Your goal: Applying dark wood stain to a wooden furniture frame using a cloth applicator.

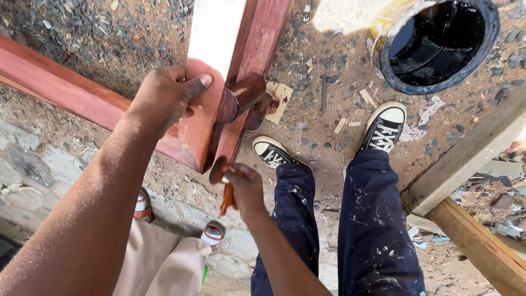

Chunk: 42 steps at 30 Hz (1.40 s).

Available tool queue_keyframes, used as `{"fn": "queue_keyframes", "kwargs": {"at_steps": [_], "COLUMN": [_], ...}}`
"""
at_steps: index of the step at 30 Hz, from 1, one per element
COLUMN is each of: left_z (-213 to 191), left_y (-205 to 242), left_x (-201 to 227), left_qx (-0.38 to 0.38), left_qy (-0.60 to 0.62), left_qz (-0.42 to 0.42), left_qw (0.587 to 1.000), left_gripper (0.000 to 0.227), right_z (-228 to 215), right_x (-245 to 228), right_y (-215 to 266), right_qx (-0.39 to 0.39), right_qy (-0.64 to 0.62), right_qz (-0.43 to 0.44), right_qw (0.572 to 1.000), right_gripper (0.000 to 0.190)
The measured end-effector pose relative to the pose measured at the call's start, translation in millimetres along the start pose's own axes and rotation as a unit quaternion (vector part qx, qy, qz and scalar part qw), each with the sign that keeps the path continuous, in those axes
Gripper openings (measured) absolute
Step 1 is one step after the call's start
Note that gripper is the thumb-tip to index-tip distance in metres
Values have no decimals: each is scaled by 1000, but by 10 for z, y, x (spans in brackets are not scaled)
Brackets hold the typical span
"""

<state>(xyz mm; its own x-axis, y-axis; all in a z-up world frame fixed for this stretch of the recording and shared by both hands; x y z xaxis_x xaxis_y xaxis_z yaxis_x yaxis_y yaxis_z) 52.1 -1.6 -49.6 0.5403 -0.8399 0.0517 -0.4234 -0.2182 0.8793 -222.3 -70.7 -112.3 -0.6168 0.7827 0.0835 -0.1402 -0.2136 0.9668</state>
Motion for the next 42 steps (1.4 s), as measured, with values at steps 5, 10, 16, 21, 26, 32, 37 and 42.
{"fn": "queue_keyframes", "kwargs": {"at_steps": [5, 10, 16, 21, 26, 32, 37, 42], "left_z": [31, -22, 43, 48, 73, 112, 89, 453], "left_y": [-46, -28, -37, -113, -182, -61, 332, 1259], "left_x": [-37, 8, 7, -19, -45, -31, -225, -849], "left_qx": [6, 12, 4, 46, 86, 170, 260, 306], "left_qy": [6, 1, 52, 18, 8, 6, 106, 365], "left_qz": [21, 14, 32, 79, 88, 128, 183, 67], "left_qw": [1000, 1000, 998, 996, 992, 977, 942, 877], "left_gripper": [23, 31, 21, 26, 24, 23, 28, 50], "right_z": [363, 369, -31, 177, 620, 461, 567, 1124], "right_x": [-1052, -785, -150, -1214, -1731, -2289, -2338, -2173], "right_y": [-494, -442, -437, -433, 464, -465, 201, 1157], "right_qx": [-47, -155, -47, -42, -49, -19, 11, -200], "right_qy": [38, 34, -39, -200, 152, 342, 268, 435], "right_qz": [24, 77, 13, -40, -414, -310, -230, -638], "right_qw": [998, 984, 998, 978, 896, 887, 935, 603], "right_gripper": [17, 29, 11, 21, 28, 23, 28, 20]}}
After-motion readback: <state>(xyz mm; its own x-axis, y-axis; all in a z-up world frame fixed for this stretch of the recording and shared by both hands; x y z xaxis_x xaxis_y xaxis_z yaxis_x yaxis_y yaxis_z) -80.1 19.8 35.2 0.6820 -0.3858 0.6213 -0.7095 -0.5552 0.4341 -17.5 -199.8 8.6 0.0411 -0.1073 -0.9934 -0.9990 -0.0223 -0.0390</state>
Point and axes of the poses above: each hand's wrist, its own y-axis away from the middle knuckle, its own z-axis out of the palm, x = y × z, the point moved 8 cm from there along -y, towards the middle knuckle, and after that the axes turned 14 degrees about -y, right-handed, at the moved point
